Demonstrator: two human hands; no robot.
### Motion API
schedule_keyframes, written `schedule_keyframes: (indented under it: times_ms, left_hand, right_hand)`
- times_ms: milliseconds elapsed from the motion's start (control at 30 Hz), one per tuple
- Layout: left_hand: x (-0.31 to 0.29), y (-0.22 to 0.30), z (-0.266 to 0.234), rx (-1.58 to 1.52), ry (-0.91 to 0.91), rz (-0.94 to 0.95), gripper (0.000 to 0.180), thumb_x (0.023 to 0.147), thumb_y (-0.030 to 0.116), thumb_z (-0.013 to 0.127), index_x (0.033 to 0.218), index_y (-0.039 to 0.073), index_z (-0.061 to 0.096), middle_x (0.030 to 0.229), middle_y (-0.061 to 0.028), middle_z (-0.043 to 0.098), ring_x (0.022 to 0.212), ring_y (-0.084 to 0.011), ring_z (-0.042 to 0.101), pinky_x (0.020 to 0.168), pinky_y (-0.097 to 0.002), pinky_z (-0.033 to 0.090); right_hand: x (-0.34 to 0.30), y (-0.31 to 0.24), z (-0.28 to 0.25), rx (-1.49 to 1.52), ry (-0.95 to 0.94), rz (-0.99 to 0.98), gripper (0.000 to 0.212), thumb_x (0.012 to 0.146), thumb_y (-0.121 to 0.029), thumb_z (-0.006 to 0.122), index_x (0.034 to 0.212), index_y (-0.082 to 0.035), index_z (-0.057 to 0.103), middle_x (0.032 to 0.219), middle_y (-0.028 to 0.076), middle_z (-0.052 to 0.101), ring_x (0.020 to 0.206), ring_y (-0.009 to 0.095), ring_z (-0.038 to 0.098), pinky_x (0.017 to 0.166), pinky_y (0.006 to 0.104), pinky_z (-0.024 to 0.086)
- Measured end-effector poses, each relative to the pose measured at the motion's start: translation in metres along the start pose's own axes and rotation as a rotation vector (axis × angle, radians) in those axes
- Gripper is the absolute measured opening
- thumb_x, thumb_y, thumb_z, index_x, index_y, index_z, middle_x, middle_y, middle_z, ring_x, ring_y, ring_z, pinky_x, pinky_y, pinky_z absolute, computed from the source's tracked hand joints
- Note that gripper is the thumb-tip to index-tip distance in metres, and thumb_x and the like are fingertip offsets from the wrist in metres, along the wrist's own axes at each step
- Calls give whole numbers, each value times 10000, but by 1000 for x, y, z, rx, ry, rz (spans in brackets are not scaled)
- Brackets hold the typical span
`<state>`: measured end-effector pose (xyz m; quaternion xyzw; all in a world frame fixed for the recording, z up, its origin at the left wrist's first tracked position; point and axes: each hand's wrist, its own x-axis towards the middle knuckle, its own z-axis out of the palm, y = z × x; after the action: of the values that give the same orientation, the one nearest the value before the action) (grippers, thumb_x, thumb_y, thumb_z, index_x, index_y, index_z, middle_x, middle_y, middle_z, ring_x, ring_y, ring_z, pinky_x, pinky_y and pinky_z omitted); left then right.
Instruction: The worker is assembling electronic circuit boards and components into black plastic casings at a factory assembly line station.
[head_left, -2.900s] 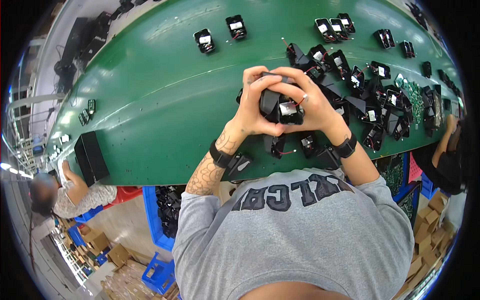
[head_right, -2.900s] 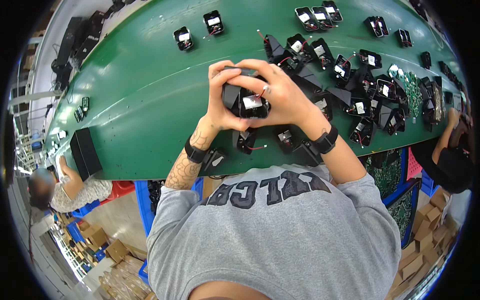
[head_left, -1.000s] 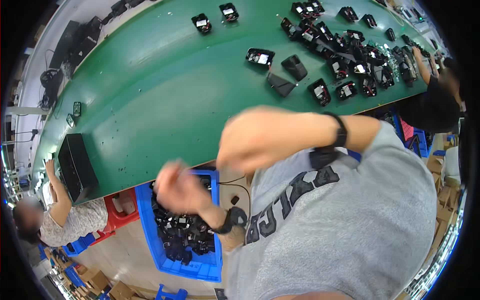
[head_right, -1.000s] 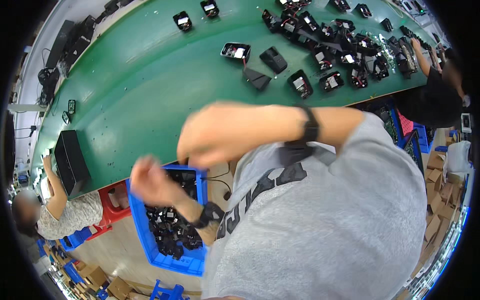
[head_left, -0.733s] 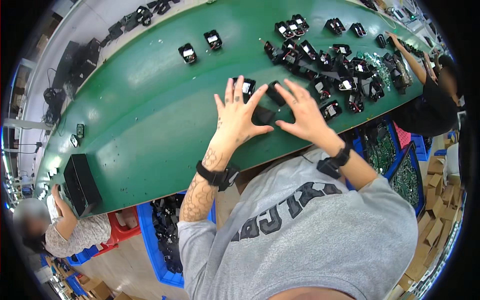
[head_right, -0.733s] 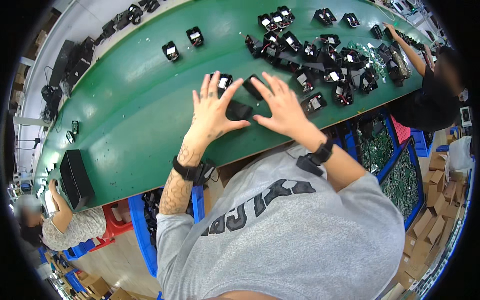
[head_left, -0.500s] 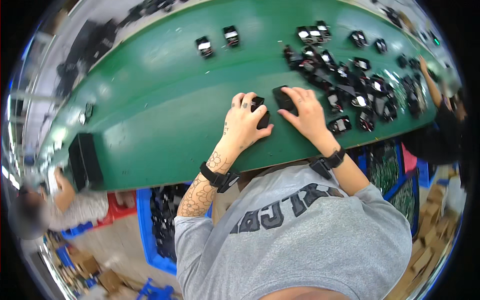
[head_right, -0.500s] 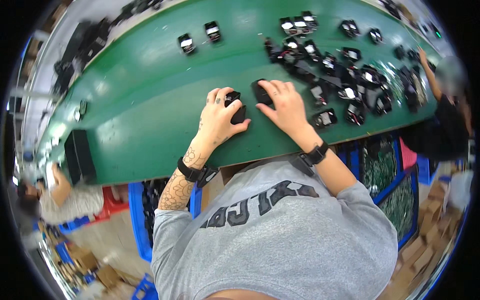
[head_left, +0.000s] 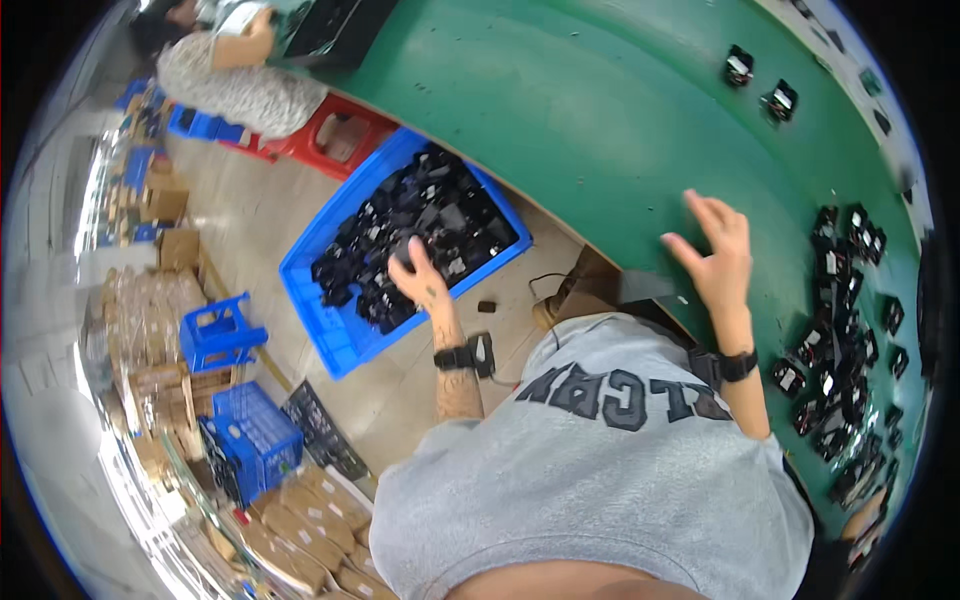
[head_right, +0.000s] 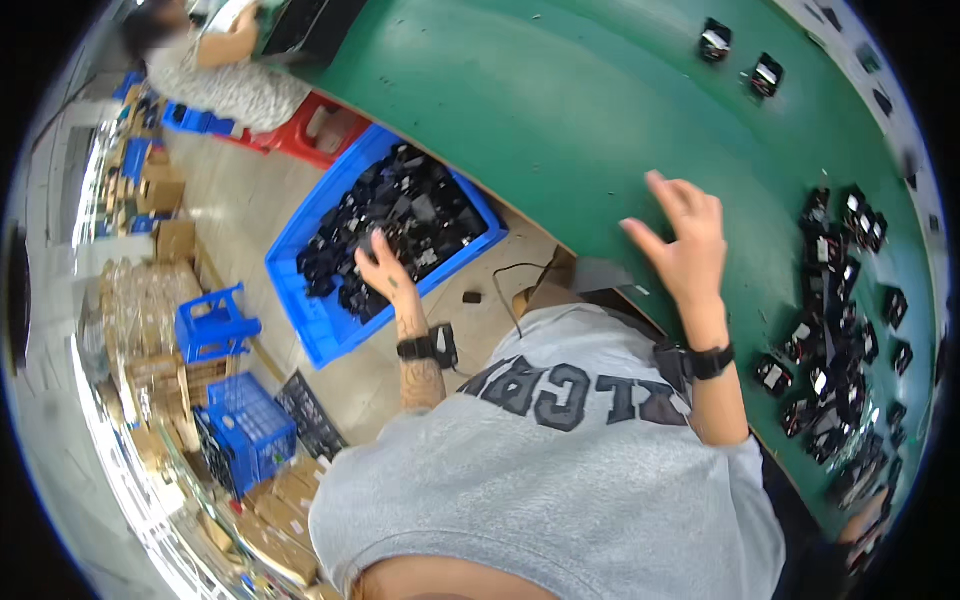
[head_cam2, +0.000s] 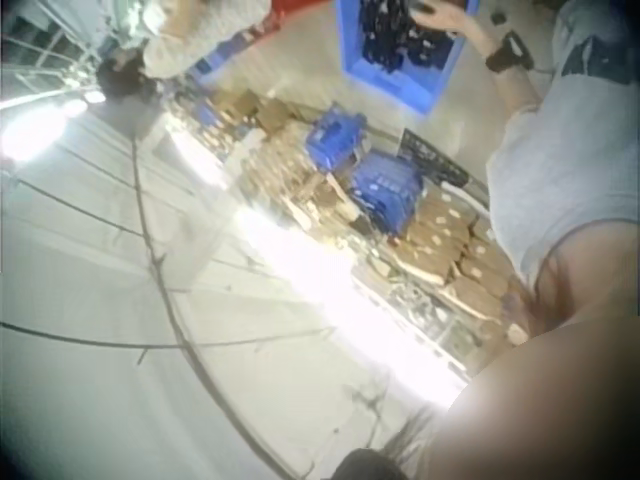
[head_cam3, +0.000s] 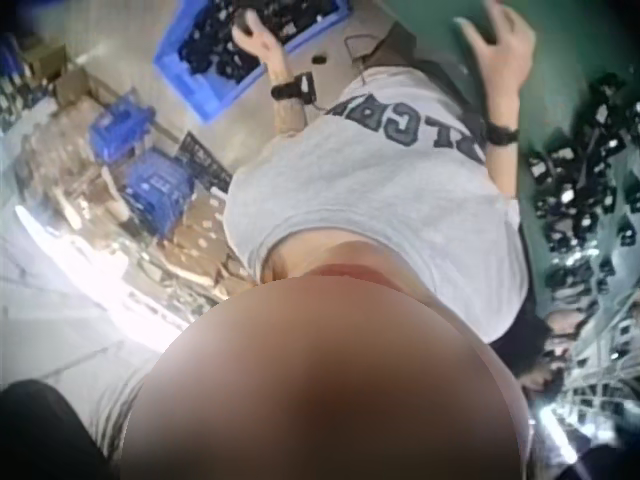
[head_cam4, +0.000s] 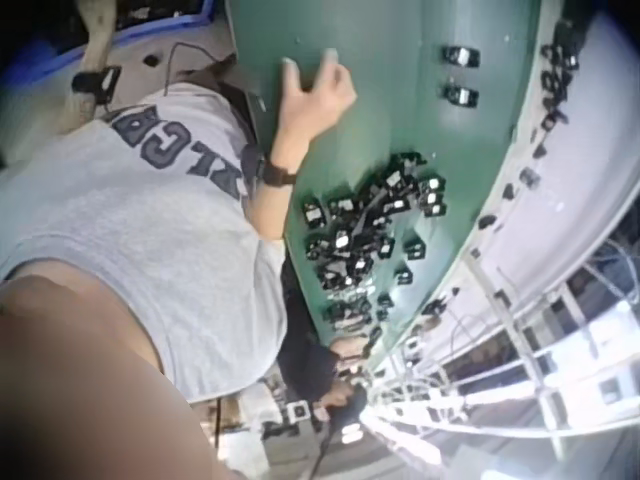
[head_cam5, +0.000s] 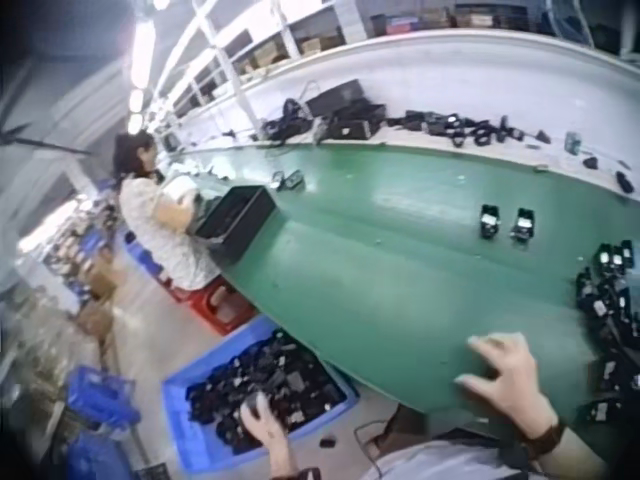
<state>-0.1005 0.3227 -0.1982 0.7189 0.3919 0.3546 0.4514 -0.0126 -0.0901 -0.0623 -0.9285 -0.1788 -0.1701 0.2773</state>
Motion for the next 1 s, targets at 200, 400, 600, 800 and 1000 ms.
schedule_keyframes:
  times_ms: [200, 400, 600, 800, 1000]
  left_hand:
    - [-156, -11, 87, -670, -493, -629, 326, 935, 229, 595, 1174, 11, 556, 1026, -93, 634, 907, -193, 619, 772, -339, 523]
    - [-155, 36, 105, -432, -1184, -483, 472, 890, 223, 672, 1270, -17, 531, 1145, -134, 624, 993, -172, 606, 801, -307, 517]
    - [-152, 2, 79, 15, -1076, 40, 411, 816, 190, 758, 1120, -29, 587, 874, -91, 638, 699, -155, 610, 612, -289, 501]
    - [-100, 8, 26, -744, -598, -975, 432, 908, 471, 575, 1097, 83, 576, 1000, -70, 642, 759, -166, 606, 559, -290, 506]
    - [-8, 0, -34, -1150, -54, -792, 469, 914, 511, 528, 1081, 75, 577, 1028, -89, 641, 815, -183, 602, 560, -275, 507]
  right_hand:
    - [0, -11, 7, 81, -25, -41, 422, 748, -143, 785, 1157, -100, 688, 995, 86, 649, 916, 255, 600, 787, 353, 507]
    - [-1, 5, 8, 58, -39, -17, 240, 787, -76, 734, 1025, -58, 707, 898, 68, 634, 830, 222, 591, 732, 320, 497]
    - [4, -4, 7, 98, -108, -25, 198, 827, -74, 697, 1022, -42, 706, 890, 59, 642, 808, 186, 596, 729, 300, 487]
    - [29, -91, 17, 1186, -830, 509, 256, 938, -197, 564, 933, 22, 696, 753, 45, 656, 728, 97, 597, 682, 230, 452]
    - [5, -158, 220, 1752, -837, 1840, 259, 944, -275, 536, 1014, -42, 623, 845, 82, 641, 764, 209, 622, 647, 356, 513]
